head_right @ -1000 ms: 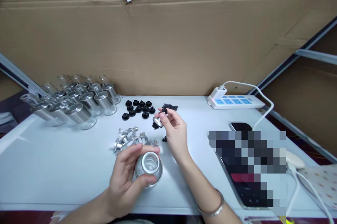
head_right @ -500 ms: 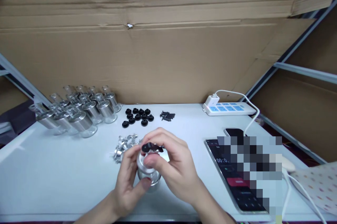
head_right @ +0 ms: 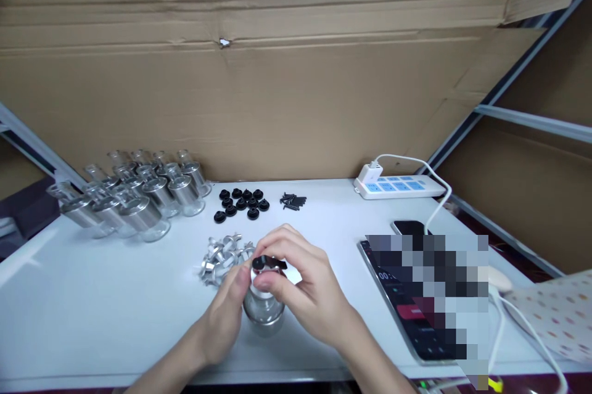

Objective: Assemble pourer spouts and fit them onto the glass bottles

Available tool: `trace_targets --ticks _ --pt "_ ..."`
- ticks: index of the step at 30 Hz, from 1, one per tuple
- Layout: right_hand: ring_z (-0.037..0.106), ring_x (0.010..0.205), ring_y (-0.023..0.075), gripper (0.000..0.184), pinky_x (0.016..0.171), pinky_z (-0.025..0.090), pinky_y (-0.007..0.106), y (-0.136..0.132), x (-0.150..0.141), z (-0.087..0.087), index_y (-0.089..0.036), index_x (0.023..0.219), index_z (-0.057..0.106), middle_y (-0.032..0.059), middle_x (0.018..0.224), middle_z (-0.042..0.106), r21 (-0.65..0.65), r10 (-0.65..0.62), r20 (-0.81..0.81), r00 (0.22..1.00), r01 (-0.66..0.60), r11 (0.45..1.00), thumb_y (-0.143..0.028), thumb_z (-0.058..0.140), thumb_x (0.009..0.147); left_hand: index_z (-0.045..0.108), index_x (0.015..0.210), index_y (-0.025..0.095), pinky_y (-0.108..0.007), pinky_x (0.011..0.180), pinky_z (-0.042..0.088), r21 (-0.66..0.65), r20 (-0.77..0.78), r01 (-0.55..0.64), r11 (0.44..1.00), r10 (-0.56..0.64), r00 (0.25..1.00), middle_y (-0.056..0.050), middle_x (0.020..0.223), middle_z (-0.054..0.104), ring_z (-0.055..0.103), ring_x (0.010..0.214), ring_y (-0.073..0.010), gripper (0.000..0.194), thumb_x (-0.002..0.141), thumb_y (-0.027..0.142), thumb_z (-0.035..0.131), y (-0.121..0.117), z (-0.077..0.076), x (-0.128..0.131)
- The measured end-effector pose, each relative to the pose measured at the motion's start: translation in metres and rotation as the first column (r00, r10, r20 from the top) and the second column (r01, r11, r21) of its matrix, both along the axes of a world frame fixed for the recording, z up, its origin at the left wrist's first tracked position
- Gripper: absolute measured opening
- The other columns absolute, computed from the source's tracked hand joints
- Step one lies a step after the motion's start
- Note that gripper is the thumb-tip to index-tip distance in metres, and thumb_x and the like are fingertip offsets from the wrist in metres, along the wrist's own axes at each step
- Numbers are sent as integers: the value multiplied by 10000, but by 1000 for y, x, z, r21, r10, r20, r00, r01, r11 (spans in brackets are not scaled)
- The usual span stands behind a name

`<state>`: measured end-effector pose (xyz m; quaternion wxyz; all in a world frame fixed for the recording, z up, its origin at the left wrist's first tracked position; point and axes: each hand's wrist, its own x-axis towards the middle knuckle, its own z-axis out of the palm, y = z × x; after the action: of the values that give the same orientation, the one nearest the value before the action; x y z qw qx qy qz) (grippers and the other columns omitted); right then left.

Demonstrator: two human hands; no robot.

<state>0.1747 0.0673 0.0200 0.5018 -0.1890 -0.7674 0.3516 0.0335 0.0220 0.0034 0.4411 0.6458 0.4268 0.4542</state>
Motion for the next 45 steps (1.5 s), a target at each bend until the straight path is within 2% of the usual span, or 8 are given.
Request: trace_targets --ticks 8,13,17,22,29,33,38,45 --pt "600 761 208 185 664 519 365 2 -2 3 -218 828 679 68 786 674 85 -12 22 1000 10 996 -365 588 892 653 930 174 -355 899 418 28 -12 -61 998 61 998 -83 934 647 540 920 -243 595 975 501 158 -1 -6 5" --pt "601 809 211 137 704 520 376 1 -4 -4 -228 847 684 64 819 676 67 12 -10 1000 -12 998 -341 613 879 630 955 175 -346 889 407 28 9 -23 999 23 1000 -81 971 639 541 932 -243 544 971 488 185 0 -8 3" --pt "598 809 217 166 715 522 390 -2 -6 -15 -243 841 684 57 812 667 -27 -17 -91 996 14 1000 -401 634 854 625 897 167 -339 838 411 15 49 8 1000 -8 999 -79 926 630 540 895 -242 555 949 533 211 3 -9 2" --pt "599 906 214 193 777 527 348 -16 -13 -28 -262 888 680 62 911 644 -202 -96 -183 978 58 978 -432 590 876 602 732 163 -323 723 413 -39 98 -40 998 44 994 -63 750 577 508 754 -216 568 909 592 275 5 -12 4" --pt "533 1189 209 284 989 452 321 -35 -24 -43 -308 1103 649 39 1199 625 -379 -212 -250 945 106 919 -412 436 947 631 886 167 -294 700 447 -94 277 -28 995 53 960 -42 788 623 552 739 -197 421 873 539 434 4 -12 7" --pt "617 1073 213 360 900 500 302 -37 -32 -46 -292 1055 683 30 1118 690 -500 -267 -225 937 124 857 -485 404 933 580 674 185 -294 635 427 -119 216 -139 983 162 963 -35 672 588 529 660 -186 507 930 538 320 0 -13 11" --pt "666 953 236 437 825 528 316 -34 -38 -48 -251 986 707 41 992 736 -585 -306 -215 928 128 801 -574 439 863 583 687 193 -327 694 436 -51 156 -246 968 251 955 -57 738 636 568 721 -211 525 944 532 275 -3 -15 20" --pt "669 887 229 425 767 534 305 -33 -41 -47 -214 873 717 55 916 727 -574 -344 -205 916 172 801 -547 455 844 566 615 203 -325 584 413 24 118 -321 947 316 941 -53 622 624 557 609 -197 513 941 480 283 -1 -22 24"
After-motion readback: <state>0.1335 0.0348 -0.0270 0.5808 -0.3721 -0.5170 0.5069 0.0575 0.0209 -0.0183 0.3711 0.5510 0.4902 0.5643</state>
